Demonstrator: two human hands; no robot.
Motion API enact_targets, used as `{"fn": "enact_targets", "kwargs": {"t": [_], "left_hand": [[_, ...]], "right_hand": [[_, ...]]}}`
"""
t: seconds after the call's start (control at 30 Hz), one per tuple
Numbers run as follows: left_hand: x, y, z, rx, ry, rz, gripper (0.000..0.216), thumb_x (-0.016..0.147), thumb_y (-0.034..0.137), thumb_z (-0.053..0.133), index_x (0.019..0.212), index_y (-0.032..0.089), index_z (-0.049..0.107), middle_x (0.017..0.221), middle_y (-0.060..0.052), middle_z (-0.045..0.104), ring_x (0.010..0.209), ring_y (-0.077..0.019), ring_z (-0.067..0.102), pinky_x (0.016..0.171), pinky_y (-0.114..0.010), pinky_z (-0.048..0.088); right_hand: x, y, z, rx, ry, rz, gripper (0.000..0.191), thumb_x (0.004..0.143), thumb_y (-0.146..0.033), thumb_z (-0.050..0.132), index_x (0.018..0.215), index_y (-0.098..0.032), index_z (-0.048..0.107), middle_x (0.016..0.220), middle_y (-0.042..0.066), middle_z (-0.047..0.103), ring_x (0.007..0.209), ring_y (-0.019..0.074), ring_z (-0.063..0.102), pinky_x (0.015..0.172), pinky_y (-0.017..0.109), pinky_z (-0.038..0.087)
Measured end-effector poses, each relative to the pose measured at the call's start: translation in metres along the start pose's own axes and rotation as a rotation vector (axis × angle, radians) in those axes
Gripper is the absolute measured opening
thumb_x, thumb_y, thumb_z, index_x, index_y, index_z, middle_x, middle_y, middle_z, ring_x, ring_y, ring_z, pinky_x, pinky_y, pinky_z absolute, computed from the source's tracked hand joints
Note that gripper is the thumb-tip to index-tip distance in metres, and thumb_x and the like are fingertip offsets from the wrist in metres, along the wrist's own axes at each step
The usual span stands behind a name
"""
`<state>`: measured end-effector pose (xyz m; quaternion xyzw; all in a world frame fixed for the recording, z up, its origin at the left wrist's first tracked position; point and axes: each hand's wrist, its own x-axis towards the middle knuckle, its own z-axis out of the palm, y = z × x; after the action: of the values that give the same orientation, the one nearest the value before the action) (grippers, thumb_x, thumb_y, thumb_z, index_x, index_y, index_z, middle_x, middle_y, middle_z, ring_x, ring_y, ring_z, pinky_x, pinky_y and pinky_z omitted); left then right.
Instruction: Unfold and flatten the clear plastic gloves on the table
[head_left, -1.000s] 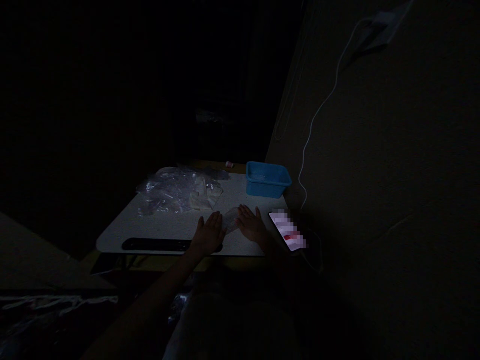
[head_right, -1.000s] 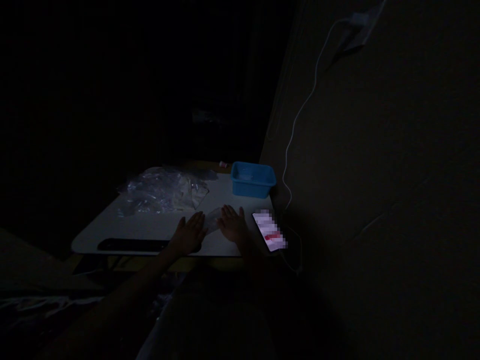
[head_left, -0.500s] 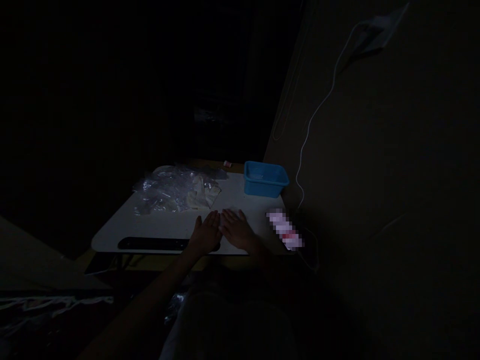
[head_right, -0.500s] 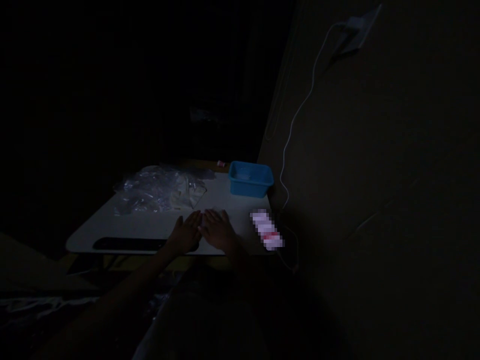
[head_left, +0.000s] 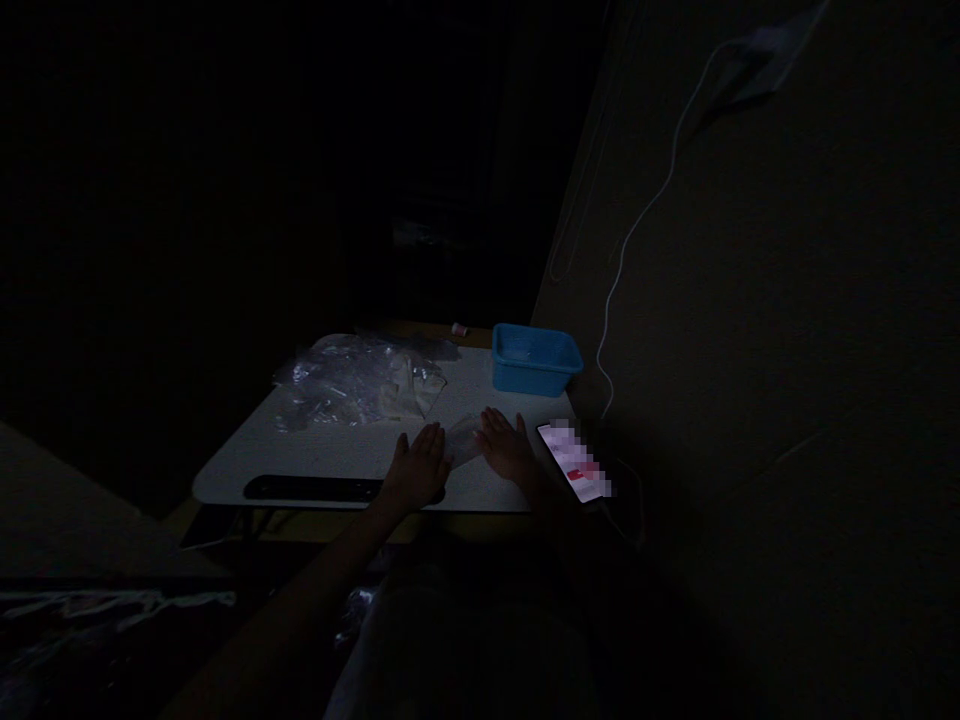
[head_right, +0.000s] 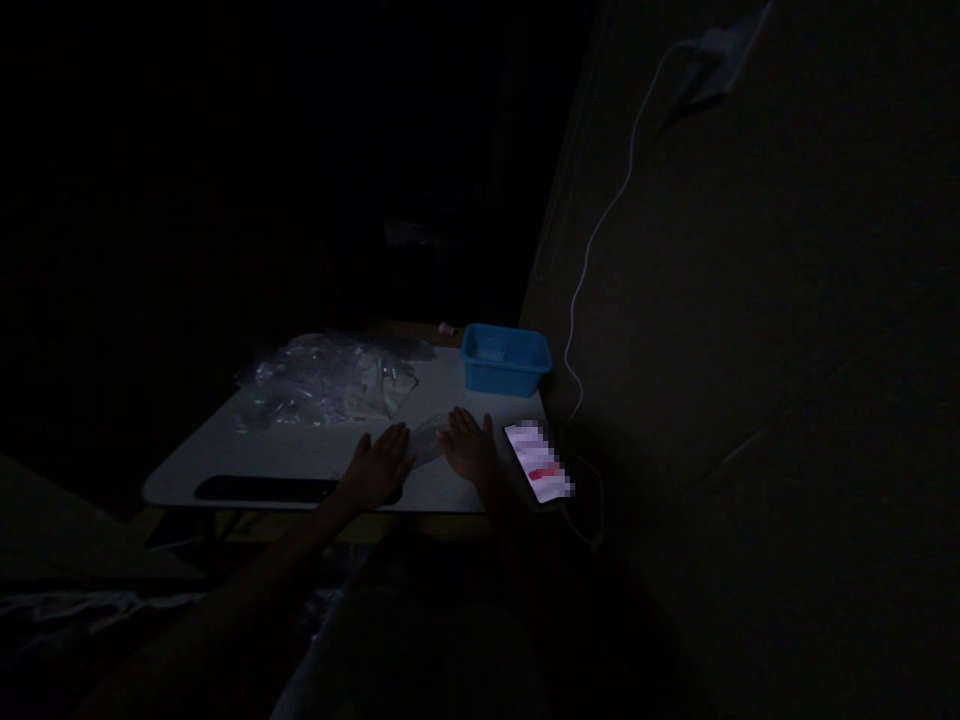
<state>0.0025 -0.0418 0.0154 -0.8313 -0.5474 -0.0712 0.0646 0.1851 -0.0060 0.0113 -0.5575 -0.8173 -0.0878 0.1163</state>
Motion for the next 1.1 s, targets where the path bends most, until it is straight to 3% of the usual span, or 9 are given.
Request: {"fn": "enact_targets", "kwargs": {"t": [0.2,0.47,0.6,0.83,1.1], "left_hand": [[0.000,-0.002,0.006,0.010,0.026,0.002,0.051,0.088,0.033,0.020,0.132,0.012,0.032,0.139,-0.015,0.031,0.128,-0.0245,0.027,0.099,-0.051,0.022],[0.002,-0.002,0.010,0.003,0.026,-0.005,0.052,0.087,0.032,0.020,0.132,0.008,0.032,0.139,-0.016,0.029,0.128,-0.0254,0.027,0.098,-0.053,0.022],[0.001,-0.002,0.006,-0.001,-0.003,-0.006,0.052,0.086,0.029,0.023,0.132,0.008,0.031,0.139,-0.015,0.028,0.129,-0.0245,0.026,0.099,-0.052,0.022],[-0.001,0.001,-0.003,0.015,-0.024,-0.002,0.051,0.087,0.031,0.019,0.131,0.008,0.034,0.139,-0.015,0.028,0.129,-0.0252,0.025,0.099,-0.052,0.023],[0.000,-0.001,0.005,0.024,0.033,0.016,0.052,0.088,0.032,0.019,0.131,0.006,0.033,0.138,-0.017,0.030,0.127,-0.0260,0.028,0.097,-0.053,0.024]], "right_hand": [[-0.004,0.010,0.000,-0.040,0.071,0.180,0.052,0.091,-0.037,0.016,0.128,-0.008,0.038,0.134,0.016,0.037,0.127,0.0242,0.028,0.101,0.051,0.017],[-0.010,-0.027,-0.012,0.045,0.047,-0.197,0.049,0.091,-0.038,0.019,0.132,-0.013,0.033,0.140,0.008,0.030,0.130,0.0178,0.022,0.106,0.042,0.012],[-0.005,-0.045,-0.009,0.064,-0.030,-0.262,0.050,0.091,-0.040,0.018,0.132,-0.014,0.031,0.139,0.007,0.032,0.129,0.0158,0.023,0.106,0.041,0.012],[0.001,-0.034,-0.003,0.044,-0.038,-0.168,0.048,0.091,-0.038,0.016,0.131,-0.017,0.034,0.139,0.007,0.031,0.129,0.0176,0.025,0.105,0.048,0.012],[0.003,-0.004,0.001,0.033,0.002,-0.027,0.049,0.092,-0.038,0.017,0.129,-0.014,0.038,0.137,0.011,0.035,0.128,0.0205,0.027,0.103,0.052,0.013]]}}
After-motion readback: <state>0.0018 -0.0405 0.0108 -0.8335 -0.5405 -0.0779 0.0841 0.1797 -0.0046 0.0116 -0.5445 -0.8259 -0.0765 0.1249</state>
